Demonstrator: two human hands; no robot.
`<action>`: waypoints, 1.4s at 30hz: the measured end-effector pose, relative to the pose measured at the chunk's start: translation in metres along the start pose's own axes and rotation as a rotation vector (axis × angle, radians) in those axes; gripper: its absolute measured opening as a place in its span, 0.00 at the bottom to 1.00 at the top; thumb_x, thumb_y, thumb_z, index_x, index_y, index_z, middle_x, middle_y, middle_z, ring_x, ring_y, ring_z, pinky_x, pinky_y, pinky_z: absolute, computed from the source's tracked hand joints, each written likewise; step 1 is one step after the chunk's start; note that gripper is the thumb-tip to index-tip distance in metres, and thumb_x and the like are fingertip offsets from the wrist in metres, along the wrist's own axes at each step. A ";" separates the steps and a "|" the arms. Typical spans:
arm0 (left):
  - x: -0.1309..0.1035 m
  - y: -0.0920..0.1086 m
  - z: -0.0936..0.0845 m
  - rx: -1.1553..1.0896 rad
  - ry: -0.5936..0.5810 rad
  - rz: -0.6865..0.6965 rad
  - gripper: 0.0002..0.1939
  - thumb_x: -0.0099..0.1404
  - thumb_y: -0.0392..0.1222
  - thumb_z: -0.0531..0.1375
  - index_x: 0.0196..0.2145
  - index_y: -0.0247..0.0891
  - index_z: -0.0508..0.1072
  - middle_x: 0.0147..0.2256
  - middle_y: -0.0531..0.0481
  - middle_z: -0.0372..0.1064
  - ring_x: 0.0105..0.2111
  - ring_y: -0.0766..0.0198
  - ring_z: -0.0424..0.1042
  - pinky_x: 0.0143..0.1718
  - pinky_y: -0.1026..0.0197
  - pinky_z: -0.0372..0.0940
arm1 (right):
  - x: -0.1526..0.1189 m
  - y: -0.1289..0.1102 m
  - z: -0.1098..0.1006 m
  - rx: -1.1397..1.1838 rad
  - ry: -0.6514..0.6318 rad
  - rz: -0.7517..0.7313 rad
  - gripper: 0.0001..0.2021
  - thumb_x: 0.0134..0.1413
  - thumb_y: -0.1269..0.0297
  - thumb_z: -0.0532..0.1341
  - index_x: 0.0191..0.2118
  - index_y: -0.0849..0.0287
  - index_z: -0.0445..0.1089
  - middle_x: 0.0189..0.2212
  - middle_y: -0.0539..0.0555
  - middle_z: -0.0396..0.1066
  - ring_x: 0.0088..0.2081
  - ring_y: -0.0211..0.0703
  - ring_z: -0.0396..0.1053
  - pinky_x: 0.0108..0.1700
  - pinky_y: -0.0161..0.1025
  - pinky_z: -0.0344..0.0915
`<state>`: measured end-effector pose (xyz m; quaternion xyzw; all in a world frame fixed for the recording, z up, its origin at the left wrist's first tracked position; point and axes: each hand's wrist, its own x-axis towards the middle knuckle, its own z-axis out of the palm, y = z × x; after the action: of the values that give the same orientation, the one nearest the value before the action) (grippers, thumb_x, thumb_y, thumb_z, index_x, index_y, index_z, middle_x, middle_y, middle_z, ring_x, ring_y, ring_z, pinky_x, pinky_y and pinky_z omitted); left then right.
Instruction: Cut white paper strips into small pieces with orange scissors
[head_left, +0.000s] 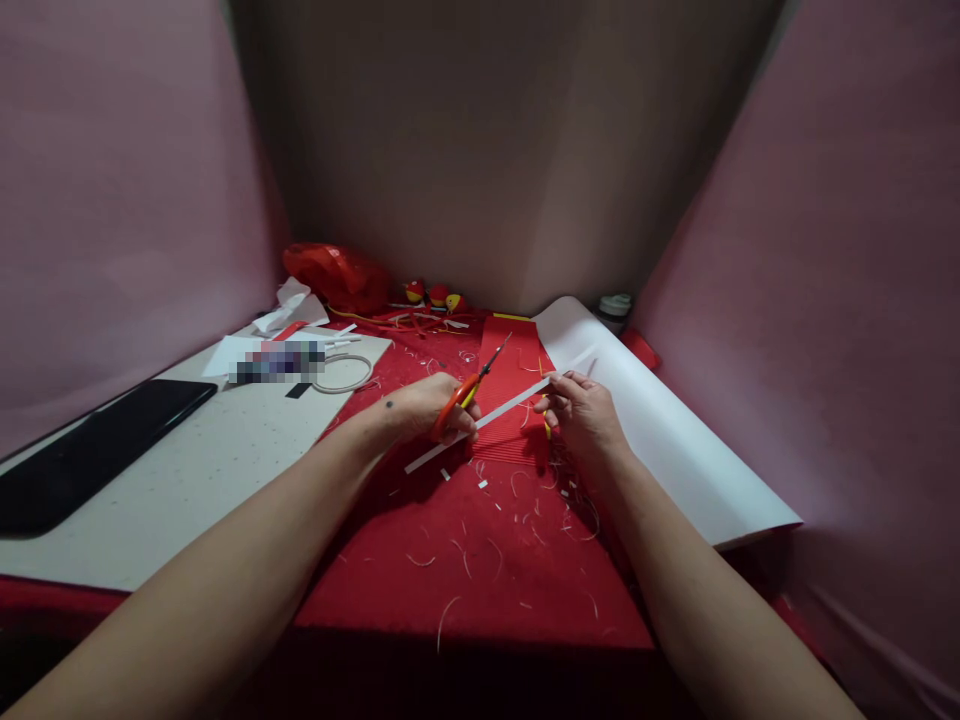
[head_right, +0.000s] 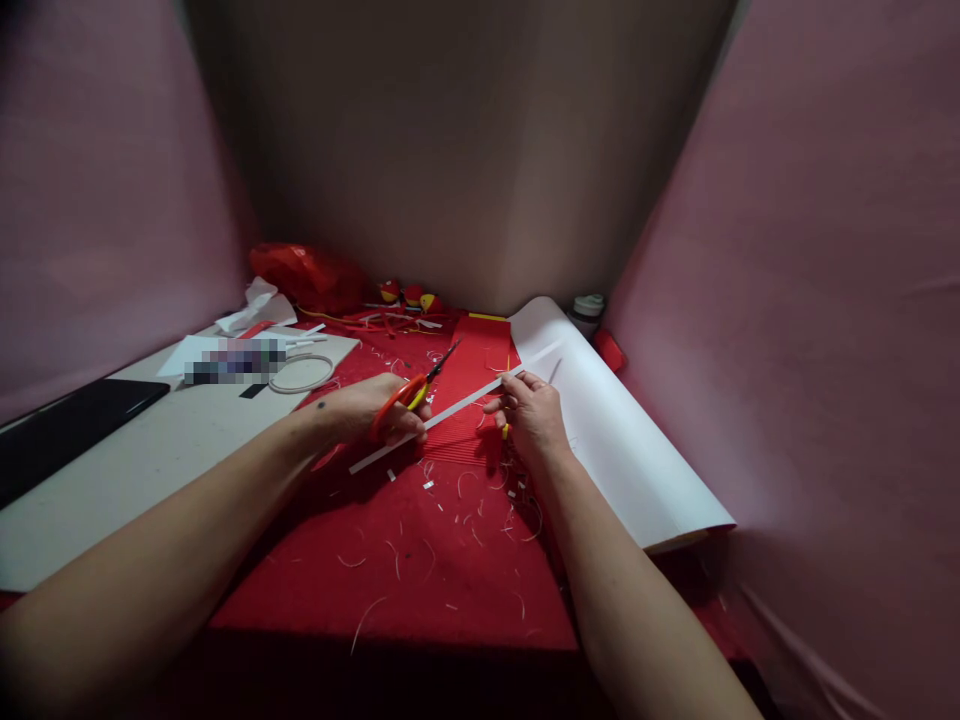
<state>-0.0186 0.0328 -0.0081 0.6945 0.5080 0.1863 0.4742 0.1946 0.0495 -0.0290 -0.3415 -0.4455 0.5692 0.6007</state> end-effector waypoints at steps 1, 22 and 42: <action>0.000 0.000 0.000 -0.012 -0.007 -0.008 0.10 0.44 0.40 0.58 0.26 0.34 0.71 0.19 0.50 0.68 0.18 0.68 0.62 0.19 0.64 0.52 | 0.000 0.000 0.000 -0.005 -0.002 -0.005 0.06 0.40 0.69 0.63 0.24 0.63 0.63 0.15 0.46 0.63 0.16 0.35 0.67 0.11 0.27 0.54; -0.001 0.003 -0.008 0.177 0.219 0.078 0.02 0.42 0.33 0.56 0.19 0.36 0.67 0.15 0.56 0.60 0.16 0.70 0.58 0.17 0.66 0.50 | -0.006 0.001 -0.002 -0.185 0.030 0.310 0.06 0.45 0.68 0.57 0.23 0.64 0.65 0.18 0.56 0.70 0.15 0.34 0.65 0.11 0.27 0.52; -0.006 0.006 -0.008 0.136 0.387 0.164 0.05 0.45 0.35 0.57 0.24 0.35 0.69 0.21 0.55 0.63 0.22 0.69 0.61 0.22 0.67 0.53 | 0.027 -0.010 0.026 -1.676 -0.508 -0.468 0.09 0.47 0.75 0.56 0.26 0.58 0.71 0.29 0.56 0.70 0.32 0.42 0.65 0.29 0.35 0.54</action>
<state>-0.0242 0.0314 0.0023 0.7151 0.5428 0.3196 0.3031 0.1730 0.0720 -0.0061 -0.4318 -0.8909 -0.0202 0.1392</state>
